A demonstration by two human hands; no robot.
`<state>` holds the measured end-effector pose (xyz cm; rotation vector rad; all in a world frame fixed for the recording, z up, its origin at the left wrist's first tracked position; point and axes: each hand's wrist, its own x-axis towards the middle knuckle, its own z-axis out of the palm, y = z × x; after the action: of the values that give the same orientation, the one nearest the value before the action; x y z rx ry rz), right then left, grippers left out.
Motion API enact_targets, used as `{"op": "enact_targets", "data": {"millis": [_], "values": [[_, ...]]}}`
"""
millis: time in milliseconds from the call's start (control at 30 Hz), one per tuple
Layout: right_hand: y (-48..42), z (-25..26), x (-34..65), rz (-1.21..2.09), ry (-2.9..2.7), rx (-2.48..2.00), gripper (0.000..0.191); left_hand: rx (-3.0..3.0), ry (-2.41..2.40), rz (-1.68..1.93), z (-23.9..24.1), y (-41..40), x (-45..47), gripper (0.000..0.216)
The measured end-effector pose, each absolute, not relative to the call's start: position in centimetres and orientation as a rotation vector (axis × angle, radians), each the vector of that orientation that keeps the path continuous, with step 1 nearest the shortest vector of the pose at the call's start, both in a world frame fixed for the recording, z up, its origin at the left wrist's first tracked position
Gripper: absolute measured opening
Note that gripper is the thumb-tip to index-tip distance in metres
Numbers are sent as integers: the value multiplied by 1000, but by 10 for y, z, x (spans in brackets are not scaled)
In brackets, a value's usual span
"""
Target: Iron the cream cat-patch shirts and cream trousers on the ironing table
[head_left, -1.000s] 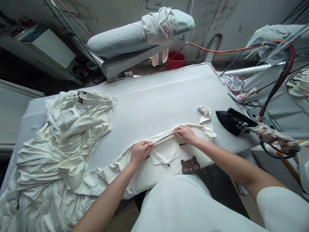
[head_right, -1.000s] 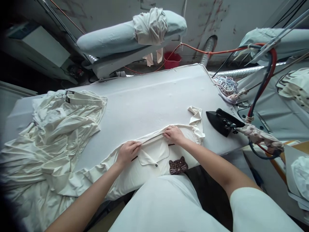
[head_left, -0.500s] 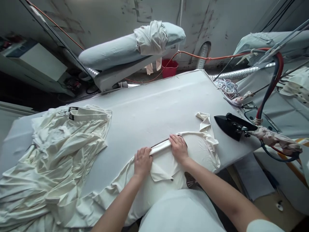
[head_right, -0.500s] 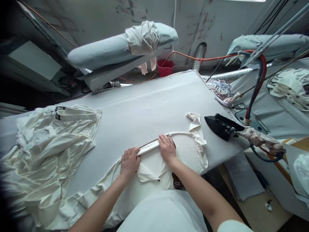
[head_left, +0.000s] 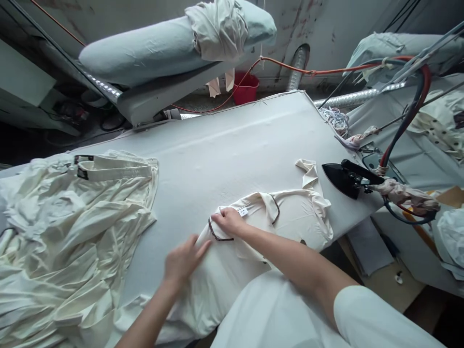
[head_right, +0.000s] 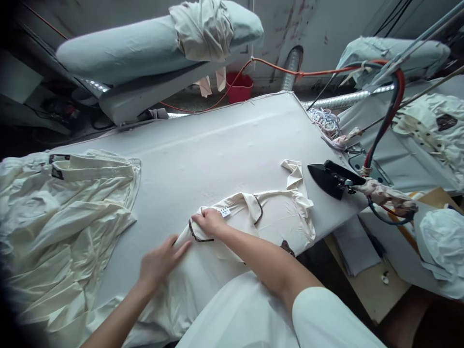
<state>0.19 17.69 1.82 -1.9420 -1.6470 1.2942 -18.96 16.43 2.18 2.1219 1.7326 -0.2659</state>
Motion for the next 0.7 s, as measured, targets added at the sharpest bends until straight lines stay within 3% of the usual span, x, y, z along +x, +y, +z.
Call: {"op": "enact_targets", "data": {"millis": [67,167,267,367,500,633,700], "values": [[184,20,1,1170,-1617,-1971,48,2227,1758,-354,16,159,-223,39],[174,37,43,1071,-1676,-1878,49,2334,1728,54,20,166,-216,37],[142,53,126,624,-1680,-1900,40,2131,1600,538,35,176,-135,37],[110,60,218,204,-1672,-2191,43,1745,1357,340,44,181,-30,35],[99,66,311,410,-1800,-2589,30,1463,1388,240,37,192,54,35],[113,73,358,806,-1761,-2685,42,1428,1622,341,30,197,69,31],[115,70,357,731,-1735,-2762,41,1451,1717,352,30,196,71,33]]}}
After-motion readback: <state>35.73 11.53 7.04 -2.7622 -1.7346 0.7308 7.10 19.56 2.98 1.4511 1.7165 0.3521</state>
